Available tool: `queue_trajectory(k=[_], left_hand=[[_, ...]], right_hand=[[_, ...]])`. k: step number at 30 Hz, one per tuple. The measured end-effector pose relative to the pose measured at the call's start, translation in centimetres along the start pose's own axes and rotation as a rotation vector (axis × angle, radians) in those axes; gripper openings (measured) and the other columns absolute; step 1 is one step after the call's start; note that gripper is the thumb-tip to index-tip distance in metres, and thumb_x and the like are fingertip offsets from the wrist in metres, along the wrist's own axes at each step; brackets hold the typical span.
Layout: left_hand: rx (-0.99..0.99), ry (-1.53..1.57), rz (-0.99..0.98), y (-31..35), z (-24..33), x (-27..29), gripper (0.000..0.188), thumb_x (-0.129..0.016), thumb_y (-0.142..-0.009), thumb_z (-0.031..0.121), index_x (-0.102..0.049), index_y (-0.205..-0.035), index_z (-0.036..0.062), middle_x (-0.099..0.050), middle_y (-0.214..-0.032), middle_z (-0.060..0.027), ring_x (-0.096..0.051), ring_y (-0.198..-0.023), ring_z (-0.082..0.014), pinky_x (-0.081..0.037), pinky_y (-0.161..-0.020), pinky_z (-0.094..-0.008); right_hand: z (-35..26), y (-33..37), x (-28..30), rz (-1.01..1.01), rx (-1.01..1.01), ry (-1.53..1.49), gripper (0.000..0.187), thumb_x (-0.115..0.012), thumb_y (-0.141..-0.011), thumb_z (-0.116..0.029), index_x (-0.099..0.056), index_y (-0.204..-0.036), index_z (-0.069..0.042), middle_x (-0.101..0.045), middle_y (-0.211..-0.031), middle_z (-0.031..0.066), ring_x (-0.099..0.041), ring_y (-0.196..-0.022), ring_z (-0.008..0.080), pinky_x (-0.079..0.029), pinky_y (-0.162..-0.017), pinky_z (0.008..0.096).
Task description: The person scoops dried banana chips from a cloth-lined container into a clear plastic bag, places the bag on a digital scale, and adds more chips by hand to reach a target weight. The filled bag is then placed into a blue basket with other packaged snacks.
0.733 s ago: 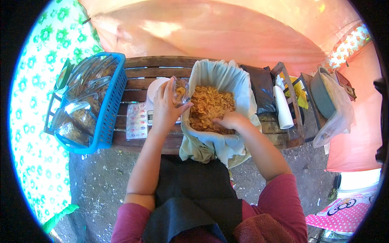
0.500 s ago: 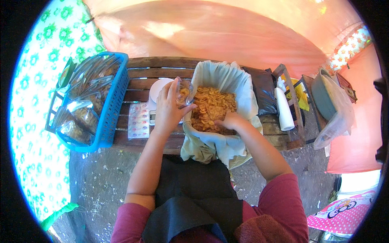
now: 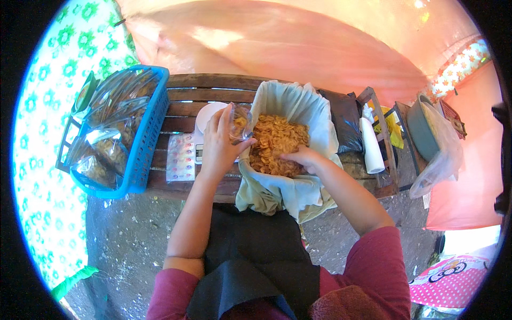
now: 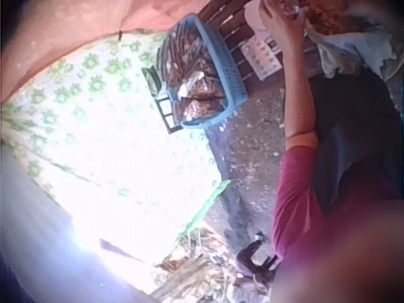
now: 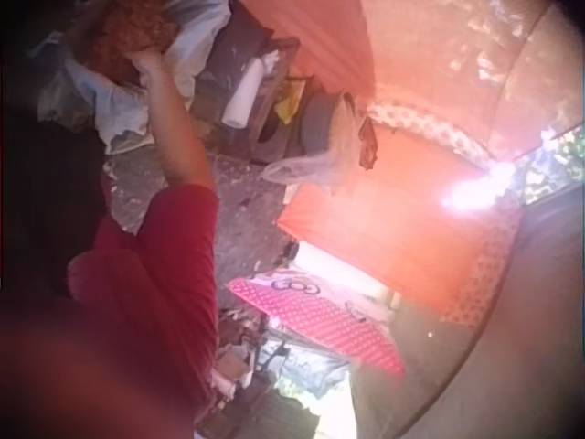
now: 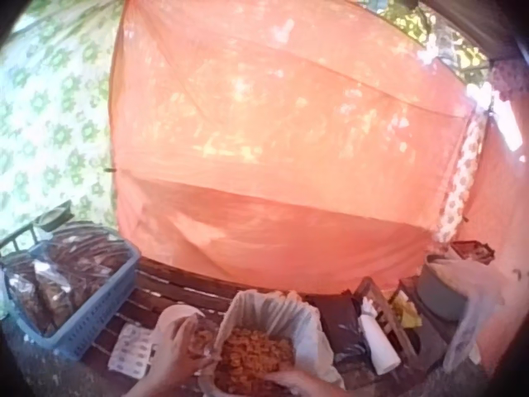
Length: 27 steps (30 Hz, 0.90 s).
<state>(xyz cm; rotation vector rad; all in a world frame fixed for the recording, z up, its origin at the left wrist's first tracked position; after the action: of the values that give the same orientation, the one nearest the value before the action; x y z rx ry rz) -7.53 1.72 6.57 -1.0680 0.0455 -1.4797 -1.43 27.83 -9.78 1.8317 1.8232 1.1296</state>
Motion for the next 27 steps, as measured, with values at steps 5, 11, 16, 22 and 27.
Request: queue_trajectory(k=[5,11,16,22,27], left_hand=[[0.022,-0.003,-0.002,0.4,-0.6,0.0,0.094,-0.087,-0.066,0.032,-0.039,-0.143,0.0054,-0.048,-0.131,-0.0186,-0.048,-0.121,-0.0389,-0.041,-0.1,-0.0471],[0.019,0.022,-0.001,0.1,-1.2,0.1,0.094,-0.087,-0.066,0.032,-0.039,-0.143,0.0051,-0.048,-0.131,-0.0188,-0.048,-0.121,-0.0394,-0.041,-0.1,-0.0472],[0.021,-0.006,0.005,0.3,-1.2,0.0,0.095,-0.088,-0.065,0.031,-0.039,-0.142,0.0044,-0.048,-0.131,-0.0195,-0.048,-0.12,-0.0398,-0.041,-0.099,-0.0473],[0.019,0.04,0.004,0.2,-1.2,0.1,0.095,-0.088,-0.065,0.029,-0.039,-0.142,0.0043,-0.048,-0.13,-0.0201,-0.048,-0.119,-0.04,-0.041,-0.1,-0.0478],[0.017,-0.014,-0.034,0.2,-0.6,-0.3,0.094,-0.088,-0.065,0.028,-0.039,-0.142,0.0042,-0.049,-0.13,-0.0182,-0.049,-0.119,-0.0387,-0.041,-0.099,-0.0477]], right_hand=[[-4.0,-0.2,1.3,0.057,0.045,-0.43,0.046,-0.07,-0.09,-0.023,-0.051,-0.13,-0.012,-0.059,-0.127,0.0098,-0.061,-0.113,0.0251,-0.054,-0.085,0.0511],[-9.5,0.3,4.1,0.128,0.207,-0.072,0.035,-0.059,-0.095,-0.016,-0.051,-0.125,-0.001,-0.055,-0.125,0.0144,-0.069,-0.086,0.0282,-0.059,-0.074,0.0394],[-11.0,-0.2,3.3,0.348,0.548,0.527,0.033,-0.07,-0.087,-0.018,-0.06,-0.114,-0.002,-0.061,-0.109,0.0147,-0.066,-0.08,0.0259,-0.054,-0.066,0.0363],[-4.9,0.0,1.1,0.359,0.516,0.85,0.044,-0.08,-0.077,-0.018,-0.061,-0.115,-0.008,-0.061,-0.107,0.0164,-0.066,-0.089,0.0309,-0.055,-0.078,0.038],[-2.9,-0.3,4.4,0.027,0.33,0.073,0.037,-0.073,-0.081,-0.002,-0.061,-0.116,-0.003,-0.06,-0.105,0.0097,-0.063,-0.089,0.0176,-0.056,-0.081,0.0296]])
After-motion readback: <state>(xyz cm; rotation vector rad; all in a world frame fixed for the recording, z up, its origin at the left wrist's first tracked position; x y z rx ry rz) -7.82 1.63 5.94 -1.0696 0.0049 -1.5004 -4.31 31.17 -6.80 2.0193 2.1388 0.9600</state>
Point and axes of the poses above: each hand's wrist, its own y-axis away from the middle knuckle, its own x-axis out of the back of the hand, z = x × y, the point moved 9 cm from there along -y, towards the middle knuckle
